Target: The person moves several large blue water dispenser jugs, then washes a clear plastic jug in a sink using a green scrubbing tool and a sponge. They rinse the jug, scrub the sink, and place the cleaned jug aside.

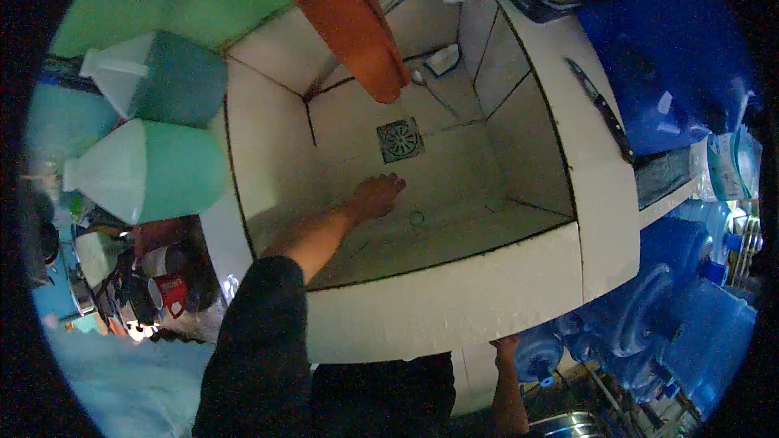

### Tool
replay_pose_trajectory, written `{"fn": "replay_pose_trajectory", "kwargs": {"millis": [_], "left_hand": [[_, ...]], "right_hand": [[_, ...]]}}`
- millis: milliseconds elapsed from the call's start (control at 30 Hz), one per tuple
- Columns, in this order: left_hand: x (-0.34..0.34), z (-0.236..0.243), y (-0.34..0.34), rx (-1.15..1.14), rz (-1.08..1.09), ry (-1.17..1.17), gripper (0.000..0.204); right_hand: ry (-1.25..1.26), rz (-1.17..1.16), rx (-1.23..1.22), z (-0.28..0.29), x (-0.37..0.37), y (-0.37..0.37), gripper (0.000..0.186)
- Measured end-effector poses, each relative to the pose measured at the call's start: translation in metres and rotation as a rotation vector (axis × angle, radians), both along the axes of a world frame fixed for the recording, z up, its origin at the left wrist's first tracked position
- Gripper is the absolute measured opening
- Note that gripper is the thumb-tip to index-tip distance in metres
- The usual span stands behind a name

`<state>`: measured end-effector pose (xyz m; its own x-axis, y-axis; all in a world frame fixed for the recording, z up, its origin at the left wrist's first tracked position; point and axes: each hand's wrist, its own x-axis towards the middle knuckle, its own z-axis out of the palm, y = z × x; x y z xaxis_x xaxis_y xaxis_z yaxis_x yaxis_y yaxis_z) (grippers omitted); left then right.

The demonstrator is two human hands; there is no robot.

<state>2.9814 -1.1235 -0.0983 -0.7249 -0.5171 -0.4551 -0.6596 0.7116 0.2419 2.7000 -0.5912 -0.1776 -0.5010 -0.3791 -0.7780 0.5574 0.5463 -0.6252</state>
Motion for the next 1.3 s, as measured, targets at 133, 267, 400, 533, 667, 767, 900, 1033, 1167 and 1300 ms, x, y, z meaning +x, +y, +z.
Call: {"fn": "replay_pose_trajectory", "kwargs": {"millis": [133, 267, 400, 533, 667, 767, 900, 1033, 1167, 1300], "left_hand": [[0.004, -0.079, 0.018, 0.073, -0.185, 0.1, 0.059], [-0.011, -0.115, 0.026, 0.132, -0.317, 0.114, 0.049], [-0.011, -0.133, 0.031, 0.262, -0.38, -0.065, 0.037], [-0.015, -0.125, 0.035, 0.221, -0.129, 0.182, 0.026], [-0.036, -0.039, 0.013, 0.221, 0.185, 0.301, 0.019], [-0.054, 0.091, 0.003, 0.295, 0.428, 0.642, 0.012], [-0.051, 0.262, 0.097, 0.431, 0.177, 1.004, 0.013], [-0.069, 0.237, 0.254, 0.661, -0.002, 0.788, 0.015], [-0.077, 0.034, 0.337, 0.651, 0.469, 0.4, 0.02], [-0.062, -0.106, 0.351, 0.471, 0.558, -0.042, 0.097]], "right_hand": [[0.048, -0.067, 0.005, 0.0, 0.016, 0.017, 0.037], [0.144, 0.267, 0.072, -0.011, 0.041, 0.033, 0.035], [0.391, 0.653, 0.05, -0.018, 0.063, 0.034, 0.034], [0.645, 0.857, -0.012, -0.001, 0.069, 0.016, 0.033], [-0.028, 0.255, -0.008, 0.027, 0.063, 0.002, 0.033], [0.026, 0.246, -0.04, 0.041, 0.058, 0.006, 0.035], [0.014, 0.196, 0.066, 0.052, 0.056, 0.036, 0.034], [0.032, 0.133, -0.008, 0.07, 0.048, 0.069, 0.034], [0.08, 0.019, -0.027, 0.092, 0.041, 0.098, 0.032], [0.018, -0.099, 0.106, 0.101, 0.048, 0.135, 0.032]]}}
